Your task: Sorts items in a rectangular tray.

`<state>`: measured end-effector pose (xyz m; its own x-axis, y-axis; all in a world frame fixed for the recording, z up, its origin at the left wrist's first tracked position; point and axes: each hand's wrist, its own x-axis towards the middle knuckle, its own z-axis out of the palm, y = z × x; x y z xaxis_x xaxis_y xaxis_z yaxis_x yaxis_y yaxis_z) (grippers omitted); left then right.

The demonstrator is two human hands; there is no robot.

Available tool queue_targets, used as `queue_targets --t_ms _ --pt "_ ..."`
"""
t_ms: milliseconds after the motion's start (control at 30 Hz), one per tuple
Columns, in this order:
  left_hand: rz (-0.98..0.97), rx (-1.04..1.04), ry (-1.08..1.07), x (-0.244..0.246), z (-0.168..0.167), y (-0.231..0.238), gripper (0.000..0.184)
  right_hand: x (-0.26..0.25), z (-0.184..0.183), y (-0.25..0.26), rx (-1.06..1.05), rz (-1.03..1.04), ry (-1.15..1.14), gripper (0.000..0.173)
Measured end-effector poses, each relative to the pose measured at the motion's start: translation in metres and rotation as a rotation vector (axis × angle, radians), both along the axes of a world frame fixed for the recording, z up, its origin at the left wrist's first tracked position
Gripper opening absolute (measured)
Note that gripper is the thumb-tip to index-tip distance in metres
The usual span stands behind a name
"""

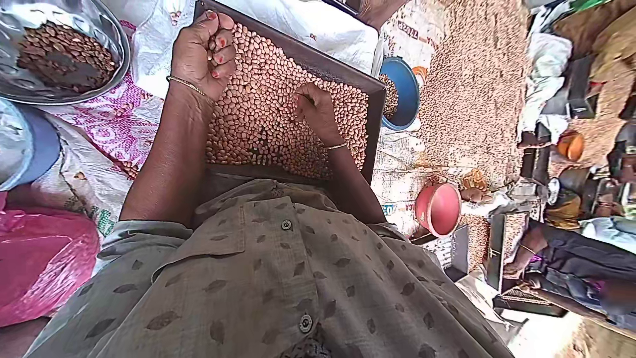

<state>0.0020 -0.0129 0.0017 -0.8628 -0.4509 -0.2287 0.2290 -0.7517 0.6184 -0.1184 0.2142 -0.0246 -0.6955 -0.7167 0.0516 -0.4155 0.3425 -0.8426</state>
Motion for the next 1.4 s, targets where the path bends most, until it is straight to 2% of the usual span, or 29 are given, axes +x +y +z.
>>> queue_targets --t_ms 133,300,467,600,667,733,833,933,1000,1033,1067,1100,1200,1267,1333,1400 --pt "-0.004 -0.016 0.008 0.000 -0.001 0.001 0.037 -0.006 0.016 0.011 -0.224 -0.162 -0.446 0.025" --pt "-0.007 -0.033 -0.001 0.000 -0.001 0.002 0.036 -0.007 0.022 0.017 -0.292 -0.198 -0.654 0.030" --pt "0.000 -0.022 -0.002 -0.001 -0.002 0.002 0.036 -0.009 0.024 0.018 -0.282 -0.213 -0.666 0.030" --pt "0.000 -0.015 0.017 -0.002 -0.002 0.003 0.037 -0.012 0.027 0.025 -0.170 -0.140 -0.617 0.017" --pt "0.003 -0.009 0.023 0.000 -0.002 0.001 0.037 -0.013 0.029 0.025 -0.089 -0.127 -0.502 0.015" --pt "-0.004 -0.010 0.024 0.001 -0.002 0.001 0.038 -0.019 0.034 0.028 -0.095 -0.180 -0.377 0.018" --pt "-0.007 -0.022 0.017 0.000 -0.003 0.001 0.037 -0.042 0.051 0.043 -0.351 -0.403 -0.336 0.023" --pt "-0.007 -0.037 0.007 -0.001 -0.004 0.001 0.037 -0.080 0.070 0.064 -0.896 -0.709 -0.531 0.033" --pt "-0.012 -0.036 0.006 -0.001 -0.003 0.002 0.037 -0.100 0.071 0.080 -1.197 -0.787 -0.670 0.056" --pt "-0.013 -0.034 0.008 0.000 -0.003 0.002 0.038 -0.101 0.070 0.083 -1.204 -0.795 -0.682 0.061" --pt "-0.008 -0.029 0.010 -0.001 -0.002 0.002 0.038 -0.094 0.070 0.079 -1.090 -0.785 -0.636 0.056" --pt "-0.006 -0.025 0.012 -0.001 -0.003 0.002 0.038 -0.082 0.069 0.072 -0.892 -0.724 -0.556 0.048" --pt "-0.014 -0.025 -0.004 -0.001 -0.006 0.001 0.037 -0.045 0.048 0.059 -0.306 -0.245 -0.286 0.019" --pt "-0.028 -0.042 -0.016 -0.002 -0.005 0.003 0.036 -0.034 0.025 0.051 0.054 -0.030 0.037 0.019" --pt "-0.065 -0.066 -0.035 -0.002 -0.003 0.005 0.037 -0.025 0.008 0.044 0.314 0.013 0.345 0.019" --pt "-0.129 -0.099 -0.067 -0.001 0.000 0.007 0.040 -0.017 0.007 0.037 0.455 0.006 0.464 0.016"
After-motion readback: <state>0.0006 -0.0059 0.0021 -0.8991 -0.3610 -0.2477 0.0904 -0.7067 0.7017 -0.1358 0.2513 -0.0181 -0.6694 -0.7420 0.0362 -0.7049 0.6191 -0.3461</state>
